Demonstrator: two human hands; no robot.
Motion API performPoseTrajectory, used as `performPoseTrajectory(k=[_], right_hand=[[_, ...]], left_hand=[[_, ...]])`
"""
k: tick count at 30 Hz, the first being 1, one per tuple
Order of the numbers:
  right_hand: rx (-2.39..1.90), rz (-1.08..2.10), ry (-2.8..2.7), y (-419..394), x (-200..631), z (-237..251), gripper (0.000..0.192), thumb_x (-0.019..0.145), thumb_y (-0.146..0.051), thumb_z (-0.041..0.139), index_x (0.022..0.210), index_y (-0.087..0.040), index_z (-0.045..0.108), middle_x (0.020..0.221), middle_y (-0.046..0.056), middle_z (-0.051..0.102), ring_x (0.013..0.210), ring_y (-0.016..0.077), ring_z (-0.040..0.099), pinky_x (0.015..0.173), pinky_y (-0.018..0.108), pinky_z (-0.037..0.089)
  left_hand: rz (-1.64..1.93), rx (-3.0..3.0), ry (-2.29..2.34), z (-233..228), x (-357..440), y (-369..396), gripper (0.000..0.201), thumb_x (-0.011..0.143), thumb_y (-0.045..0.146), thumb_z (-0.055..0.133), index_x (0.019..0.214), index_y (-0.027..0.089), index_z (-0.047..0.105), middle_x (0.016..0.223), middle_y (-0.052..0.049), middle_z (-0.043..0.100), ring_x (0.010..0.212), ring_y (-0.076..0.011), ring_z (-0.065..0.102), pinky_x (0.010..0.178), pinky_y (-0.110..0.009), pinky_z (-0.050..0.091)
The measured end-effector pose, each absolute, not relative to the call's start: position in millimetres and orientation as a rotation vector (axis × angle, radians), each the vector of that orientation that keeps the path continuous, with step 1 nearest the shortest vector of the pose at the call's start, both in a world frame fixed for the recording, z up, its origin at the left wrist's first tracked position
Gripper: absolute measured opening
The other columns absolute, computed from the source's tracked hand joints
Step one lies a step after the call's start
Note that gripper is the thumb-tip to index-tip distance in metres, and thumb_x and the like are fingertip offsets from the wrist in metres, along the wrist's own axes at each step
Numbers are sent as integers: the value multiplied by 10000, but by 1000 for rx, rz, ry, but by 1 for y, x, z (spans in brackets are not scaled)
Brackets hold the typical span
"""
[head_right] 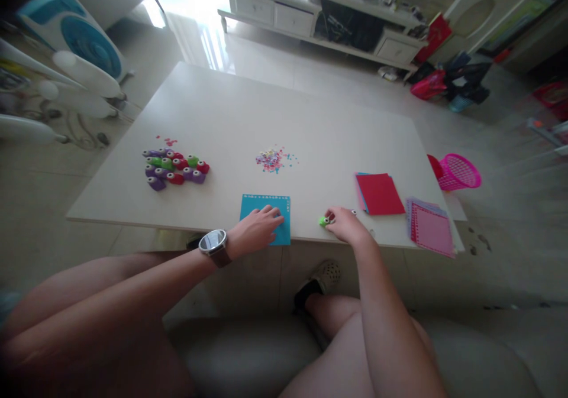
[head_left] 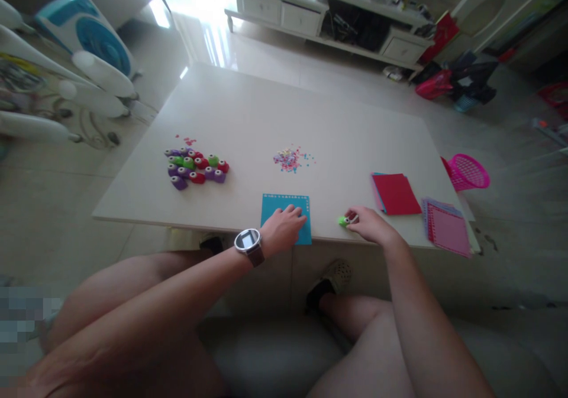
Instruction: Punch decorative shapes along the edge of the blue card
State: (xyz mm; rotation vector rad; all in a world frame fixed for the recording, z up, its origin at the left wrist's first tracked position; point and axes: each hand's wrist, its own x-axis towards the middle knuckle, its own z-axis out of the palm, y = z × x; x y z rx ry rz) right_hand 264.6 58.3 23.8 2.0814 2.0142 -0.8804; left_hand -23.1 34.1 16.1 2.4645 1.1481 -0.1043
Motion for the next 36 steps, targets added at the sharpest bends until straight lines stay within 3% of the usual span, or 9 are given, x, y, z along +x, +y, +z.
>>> performPoseTrajectory(k=[5, 15, 19, 25, 29, 36], right_hand=[[2042, -1043, 2162, 60, 239, 20, 273, 809, -33, 682, 1027, -194, 704, 988, 59, 772, 822, 175, 723, 752, 250, 541], [1810, -616, 2372, 58, 233, 5, 295, 813, -70, 675, 1087, -171, 719, 1140, 107, 690, 1076, 256, 657, 1009, 352, 489], [1791, -581, 2329, 58, 227, 6, 282, 834, -91, 665, 1097, -173, 725, 1154, 114, 690, 1072, 261, 649, 997, 352, 481], [1791, -556, 2283, 55, 221, 10, 295, 860, -118, 671, 1144, -177, 725, 1199, 118, 686, 1073, 262, 638, 987, 350, 473], [1794, -559, 2253, 54, 220, 13, 314, 869, -132, 681, 1179, -167, 723, 1220, 125, 685, 1091, 277, 637, 990, 363, 476], [1787, -550, 2266, 56, 223, 12, 282, 883, -143, 678, 1157, -188, 727, 1224, 122, 695, 1118, 280, 646, 992, 365, 477]], left_hand=[[-60, 2427, 1208, 14, -33, 39, 340, 936, 106, 541, 1236, 212, 662, 1435, -137, 574, 1300, -316, 518, 1000, -452, 504], [-46, 2438, 1229, 8, -42, 35, 370, 927, 108, 567, 1275, 197, 656, 1368, -157, 590, 1260, -338, 534, 990, -482, 518], [-44, 2426, 1241, 6, -42, 35, 401, 922, 123, 610, 1312, 210, 638, 1410, -159, 569, 1294, -342, 518, 1004, -479, 518], [-7, 2428, 1302, 6, -40, 39, 283, 982, 147, 542, 1234, 206, 656, 1339, -145, 602, 1230, -326, 555, 936, -463, 529], [42, 2401, 1448, -1, -44, 46, 325, 985, 146, 541, 1294, 205, 621, 1404, -154, 578, 1266, -326, 536, 950, -461, 509], [25, 2355, 1487, -4, -50, 54, 372, 940, 160, 637, 1309, 195, 604, 1314, -141, 608, 1212, -317, 563, 959, -462, 475]])
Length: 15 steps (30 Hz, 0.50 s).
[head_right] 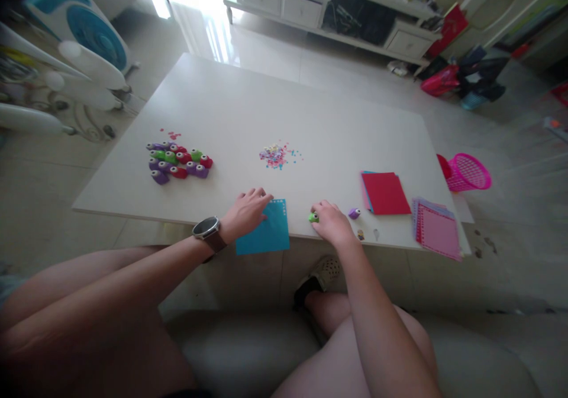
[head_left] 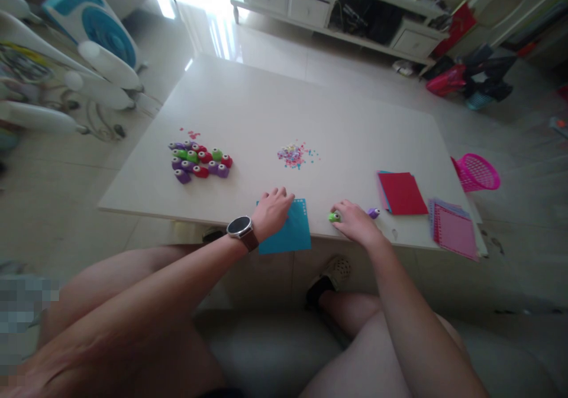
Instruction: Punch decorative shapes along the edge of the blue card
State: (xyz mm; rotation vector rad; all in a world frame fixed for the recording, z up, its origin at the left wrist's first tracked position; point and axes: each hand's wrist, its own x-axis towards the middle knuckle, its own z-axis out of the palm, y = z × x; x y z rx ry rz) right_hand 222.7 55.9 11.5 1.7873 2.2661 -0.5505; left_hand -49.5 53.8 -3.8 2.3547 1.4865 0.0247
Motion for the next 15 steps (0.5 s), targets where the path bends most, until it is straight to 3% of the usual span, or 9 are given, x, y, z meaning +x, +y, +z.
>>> performPoseTrajectory(k=[5, 15], right_hand=[[1811, -574, 2293, 55, 223, 9, 232, 897, -116, 633, 1097, -190, 724, 1174, 115, 733, 1105, 285, 670, 955, 368, 483], [1866, -817, 2501, 55, 210, 9, 272, 823, -13, 642, 997, -211, 709, 1061, 79, 759, 965, 229, 703, 868, 321, 513]], left_hand=[[-4, 2344, 1500, -2, -49, 55, 388, 927, 170, 660, 1309, 185, 599, 1233, -139, 636, 1185, -337, 559, 958, -482, 450], [90, 2241, 1467, -4, -48, 59, 297, 1001, 107, 422, 1137, 201, 668, 1147, -108, 648, 1102, -286, 603, 911, -434, 431]])
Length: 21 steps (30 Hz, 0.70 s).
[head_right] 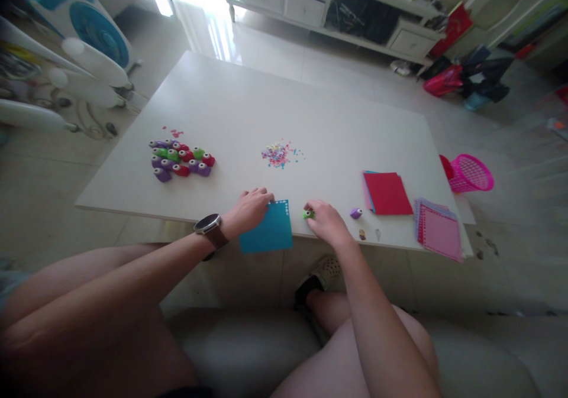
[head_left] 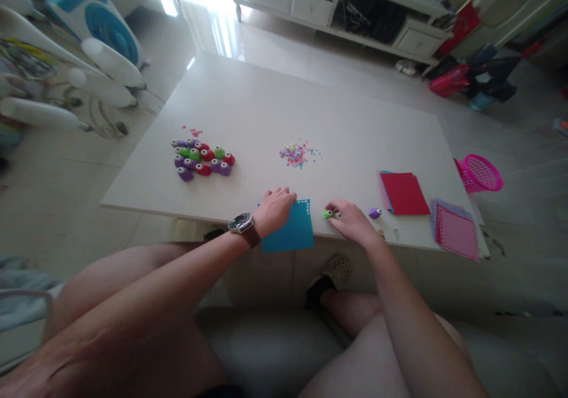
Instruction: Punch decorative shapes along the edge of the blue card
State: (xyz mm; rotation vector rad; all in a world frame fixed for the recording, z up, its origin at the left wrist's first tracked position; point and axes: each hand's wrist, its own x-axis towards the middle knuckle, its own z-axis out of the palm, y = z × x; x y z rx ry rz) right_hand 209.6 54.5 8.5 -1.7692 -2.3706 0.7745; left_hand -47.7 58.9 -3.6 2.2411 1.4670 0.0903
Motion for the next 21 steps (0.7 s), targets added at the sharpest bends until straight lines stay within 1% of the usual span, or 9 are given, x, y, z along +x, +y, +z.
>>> performPoseTrajectory(k=[6, 13, 21], right_hand=[[-1629, 862, -2255, 54, 200, 7, 247, 812, 14, 624, 915, -203, 680, 991, 63, 734, 936, 220, 697, 849, 329, 547], [-1580, 897, -2192, 54, 196, 4, 246, 788, -4, 657, 904, -218, 696, 962, 37, 740, 925, 216, 700, 825, 330, 556], [-1583, 884, -2220, 53, 194, 7, 236, 798, -5, 648, 905, -212, 689, 955, 40, 736, 918, 211, 690, 826, 328, 543]], left_hand=[[172, 2186, 1455, -6, -46, 61, 280, 1003, 117, 429, 1088, 207, 680, 1133, -104, 660, 1122, -285, 620, 938, -430, 440], [193, 2160, 1445, -6, -45, 63, 265, 992, 112, 462, 1105, 209, 681, 1101, -97, 723, 1109, -285, 638, 962, -426, 438], [203, 2153, 1438, -5, -44, 63, 272, 987, 116, 473, 1129, 211, 685, 1119, -99, 745, 1109, -287, 656, 963, -424, 437]])
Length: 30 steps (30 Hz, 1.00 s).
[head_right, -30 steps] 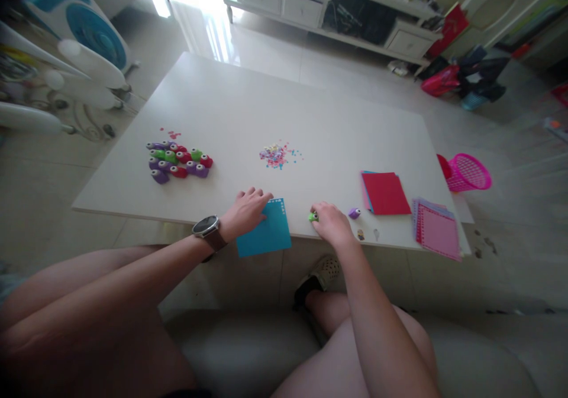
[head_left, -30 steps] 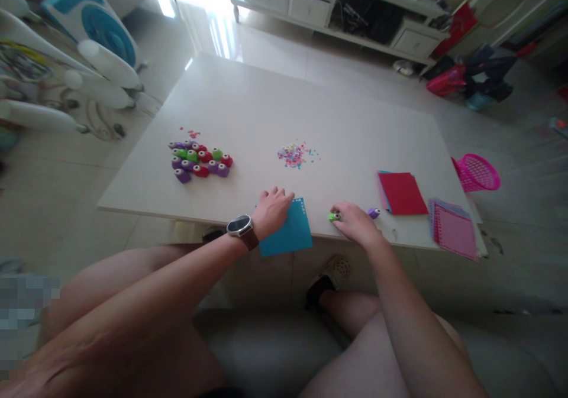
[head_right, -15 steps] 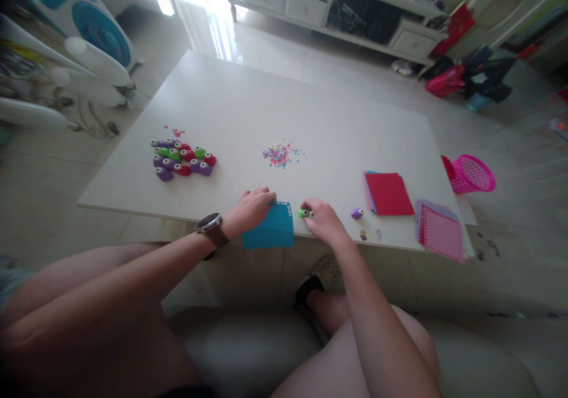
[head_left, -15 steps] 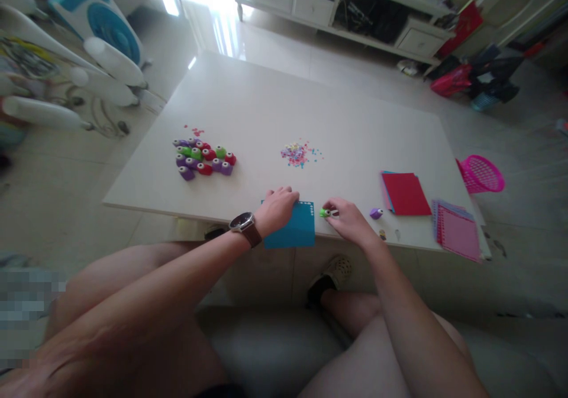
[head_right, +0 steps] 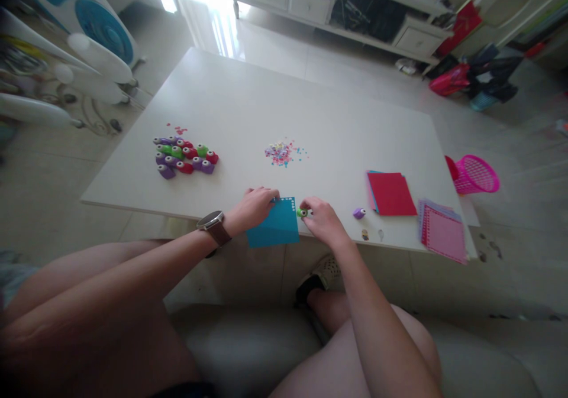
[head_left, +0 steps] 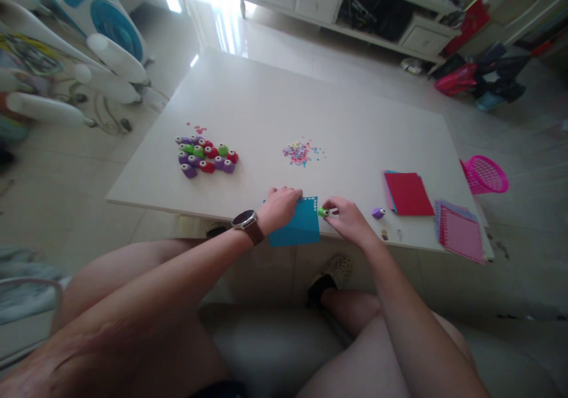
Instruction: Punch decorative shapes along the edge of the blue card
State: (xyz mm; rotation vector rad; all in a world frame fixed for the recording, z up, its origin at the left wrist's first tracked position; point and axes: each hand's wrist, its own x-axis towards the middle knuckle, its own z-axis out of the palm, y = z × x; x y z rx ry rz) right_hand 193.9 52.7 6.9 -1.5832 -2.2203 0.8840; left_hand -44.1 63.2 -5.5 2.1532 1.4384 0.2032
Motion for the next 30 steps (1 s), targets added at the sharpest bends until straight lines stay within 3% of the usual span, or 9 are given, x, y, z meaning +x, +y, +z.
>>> performPoseTrajectory(k=[30], right_hand=[[-1594, 847, -2347, 49, 187, 6, 244, 807, -4, 628, 906, -225, 656, 947, 33, 733, 889, 203, 678, 796, 295, 489]], left_hand=[[185, 2092, 1456, -6, -42, 62, 340, 994, 119, 442, 1264, 232, 614, 1206, -93, 740, 1151, -275, 663, 985, -427, 452]])
